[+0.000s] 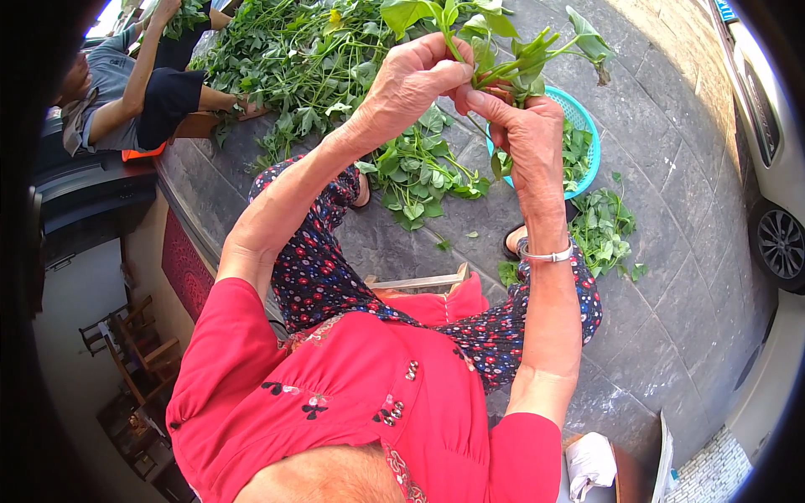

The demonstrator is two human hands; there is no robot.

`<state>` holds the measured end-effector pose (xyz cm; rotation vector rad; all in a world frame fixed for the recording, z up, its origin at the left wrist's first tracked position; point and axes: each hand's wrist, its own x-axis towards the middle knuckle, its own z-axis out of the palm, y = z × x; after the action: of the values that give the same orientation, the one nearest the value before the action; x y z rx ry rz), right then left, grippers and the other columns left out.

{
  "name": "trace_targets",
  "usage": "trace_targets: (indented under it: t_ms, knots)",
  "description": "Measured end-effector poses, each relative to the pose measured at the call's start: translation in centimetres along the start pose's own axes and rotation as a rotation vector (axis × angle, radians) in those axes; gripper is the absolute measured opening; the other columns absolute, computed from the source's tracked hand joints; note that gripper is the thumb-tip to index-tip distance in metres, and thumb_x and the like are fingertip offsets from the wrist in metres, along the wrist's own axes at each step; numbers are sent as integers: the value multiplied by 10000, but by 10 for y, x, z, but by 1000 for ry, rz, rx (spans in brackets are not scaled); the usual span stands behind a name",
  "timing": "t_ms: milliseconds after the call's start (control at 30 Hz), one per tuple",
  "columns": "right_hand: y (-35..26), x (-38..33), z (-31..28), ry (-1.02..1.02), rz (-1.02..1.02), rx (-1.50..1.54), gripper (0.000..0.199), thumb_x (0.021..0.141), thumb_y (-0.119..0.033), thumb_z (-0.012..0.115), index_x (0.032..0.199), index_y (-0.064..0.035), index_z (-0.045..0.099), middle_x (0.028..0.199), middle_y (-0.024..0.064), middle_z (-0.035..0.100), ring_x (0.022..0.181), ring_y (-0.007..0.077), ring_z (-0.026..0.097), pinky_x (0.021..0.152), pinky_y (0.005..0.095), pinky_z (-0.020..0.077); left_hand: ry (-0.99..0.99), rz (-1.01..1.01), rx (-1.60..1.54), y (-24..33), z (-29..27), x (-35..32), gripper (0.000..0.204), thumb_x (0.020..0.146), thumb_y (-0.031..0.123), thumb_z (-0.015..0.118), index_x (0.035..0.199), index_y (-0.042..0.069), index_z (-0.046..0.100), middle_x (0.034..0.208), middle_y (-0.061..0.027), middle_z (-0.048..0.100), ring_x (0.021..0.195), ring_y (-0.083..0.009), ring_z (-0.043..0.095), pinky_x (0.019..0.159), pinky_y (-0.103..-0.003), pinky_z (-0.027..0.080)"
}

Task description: The person picks leaves and stems from a pile of green plants by hand, placing the selected pieces into a blue plastic basket.

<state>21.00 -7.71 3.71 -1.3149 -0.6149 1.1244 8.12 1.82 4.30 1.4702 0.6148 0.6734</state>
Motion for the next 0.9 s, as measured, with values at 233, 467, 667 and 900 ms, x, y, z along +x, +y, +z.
trace_targets:
  t_ms: [233, 467, 667, 900]
  knots:
    - [10, 3, 0, 229, -211, -105, 82, 767, -85, 716, 797, -22, 674, 598, -68, 513, 484, 21, 349, 442, 200, 245, -120, -49, 144, 1, -1, -4, 142, 900, 146, 546, 905, 7, 571, 626, 26, 499, 542, -52, 438, 512, -206, 369]
    - [4, 10, -16, 366, -177, 132, 131, 794, -103, 709, 771, -23, 608, 630, -31, 531, 491, 36, 400, 438, 191, 289, -313, -254, -203, 2, 10, -20, 153, 919, 168, 538, 948, 21, 570, 641, 40, 446, 544, -51, 399, 515, -194, 338]
    - [2, 7, -15, 418, -194, 172, 154, 808, -133, 702, 770, -28, 596, 651, -23, 539, 487, 37, 388, 432, 194, 277, -353, -305, -302, 12, 5, -21, 209, 863, 187, 604, 939, -5, 576, 641, 26, 429, 538, -84, 381, 507, -218, 298]
    - [6, 10, -21, 508, -265, 75, 153, 830, -129, 665, 753, -14, 600, 683, -5, 573, 538, 61, 451, 499, 223, 346, -577, -218, -416, 15, 5, -17, 249, 831, 263, 635, 799, 32, 548, 692, -20, 475, 536, -112, 434, 507, -241, 359]
